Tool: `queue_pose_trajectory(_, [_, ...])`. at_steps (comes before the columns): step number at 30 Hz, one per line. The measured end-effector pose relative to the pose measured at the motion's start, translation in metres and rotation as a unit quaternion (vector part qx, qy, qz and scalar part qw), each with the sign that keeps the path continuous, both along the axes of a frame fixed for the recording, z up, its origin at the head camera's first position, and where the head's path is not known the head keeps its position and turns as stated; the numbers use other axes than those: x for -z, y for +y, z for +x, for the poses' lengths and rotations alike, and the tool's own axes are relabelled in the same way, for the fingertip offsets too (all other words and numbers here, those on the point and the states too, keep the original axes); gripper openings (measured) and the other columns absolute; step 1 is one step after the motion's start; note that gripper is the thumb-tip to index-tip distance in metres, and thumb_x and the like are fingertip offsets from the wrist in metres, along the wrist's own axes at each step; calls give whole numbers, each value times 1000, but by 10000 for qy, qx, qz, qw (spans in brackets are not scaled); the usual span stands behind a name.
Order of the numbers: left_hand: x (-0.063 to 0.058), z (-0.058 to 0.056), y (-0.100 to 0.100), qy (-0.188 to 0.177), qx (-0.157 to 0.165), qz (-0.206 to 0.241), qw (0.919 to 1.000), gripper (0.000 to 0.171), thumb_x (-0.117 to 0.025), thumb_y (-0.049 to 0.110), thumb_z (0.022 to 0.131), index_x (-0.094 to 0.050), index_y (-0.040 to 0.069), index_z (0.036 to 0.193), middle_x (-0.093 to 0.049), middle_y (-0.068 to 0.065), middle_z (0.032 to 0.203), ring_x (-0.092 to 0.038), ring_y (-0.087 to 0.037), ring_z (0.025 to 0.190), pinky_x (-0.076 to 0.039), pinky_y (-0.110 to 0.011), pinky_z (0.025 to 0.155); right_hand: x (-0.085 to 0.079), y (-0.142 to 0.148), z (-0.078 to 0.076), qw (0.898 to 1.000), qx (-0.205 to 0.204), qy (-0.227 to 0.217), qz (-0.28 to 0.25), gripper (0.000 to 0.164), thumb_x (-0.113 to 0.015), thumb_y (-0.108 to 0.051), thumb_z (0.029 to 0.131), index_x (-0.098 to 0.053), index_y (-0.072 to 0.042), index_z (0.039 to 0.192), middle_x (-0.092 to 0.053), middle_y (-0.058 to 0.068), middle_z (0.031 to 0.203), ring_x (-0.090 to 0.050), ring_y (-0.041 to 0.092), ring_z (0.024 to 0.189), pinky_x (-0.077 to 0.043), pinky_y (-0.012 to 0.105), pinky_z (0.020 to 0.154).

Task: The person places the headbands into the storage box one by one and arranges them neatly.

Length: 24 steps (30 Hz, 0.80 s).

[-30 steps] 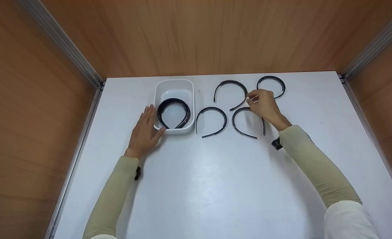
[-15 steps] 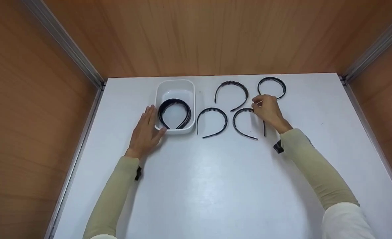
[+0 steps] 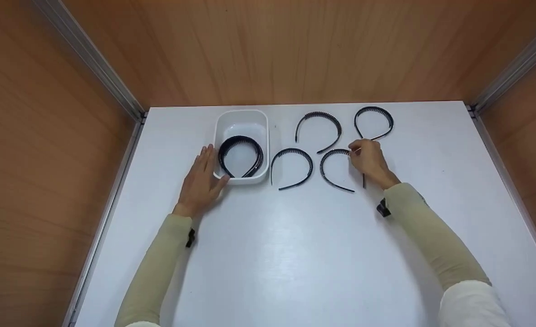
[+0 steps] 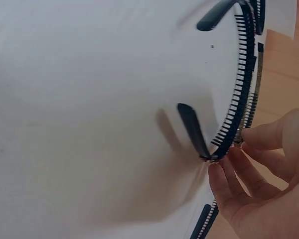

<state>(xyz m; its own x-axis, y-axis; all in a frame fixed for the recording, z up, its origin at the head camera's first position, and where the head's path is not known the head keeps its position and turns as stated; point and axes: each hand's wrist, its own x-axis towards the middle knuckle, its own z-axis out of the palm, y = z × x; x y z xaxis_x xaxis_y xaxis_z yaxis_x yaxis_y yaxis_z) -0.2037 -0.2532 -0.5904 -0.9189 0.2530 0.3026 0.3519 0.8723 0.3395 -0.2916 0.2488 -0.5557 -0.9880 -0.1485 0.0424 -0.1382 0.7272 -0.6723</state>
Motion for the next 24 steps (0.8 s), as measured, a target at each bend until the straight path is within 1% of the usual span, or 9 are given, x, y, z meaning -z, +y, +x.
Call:
queue_pose_trajectory(6, [0, 0, 0, 1, -21, -4, 10000, 87, -55, 55, 108, -22, 4, 170, -19, -13, 179, -13, -29, 167, -13, -44, 138, 7, 2, 0, 9999, -55, 97, 18, 25, -59, 5, 98, -74, 12, 116, -74, 31, 108, -69, 41, 100, -57, 47, 83])
queue_pose_trajectory(11, [1, 1, 0, 70, 38, 37, 10000, 87, -57, 53, 107, -22, 2, 170, -21, -15, 178, -15, -32, 167, -13, -44, 138, 10, 3, 0, 9999, -54, -59, 126, 27, -57, 4, 99, -74, 12, 119, -74, 30, 110, -69, 40, 103, -58, 49, 89])
queue_pose_trajectory(15, [1, 2, 0, 102, 69, 31, 9999, 87, -57, 51, 107, -22, 2, 170, -21, -15, 178, -15, -32, 167, -14, -45, 138, 9, 4, 0, 9998, -52, -105, 138, 28, -56, 5, 100, -74, 11, 120, -74, 29, 113, -68, 40, 106, -58, 51, 93])
queue_pose_trajectory(24, [0, 2, 0, 216, 64, 0, 9997, 87, -57, 52, 107, -24, 1, 169, -23, -17, 177, -18, -33, 166, -16, -47, 137, 8, 4, -1, 9999, -102, -85, 86, 29, -54, 6, 99, -74, 11, 119, -74, 30, 114, -69, 40, 108, -58, 52, 95])
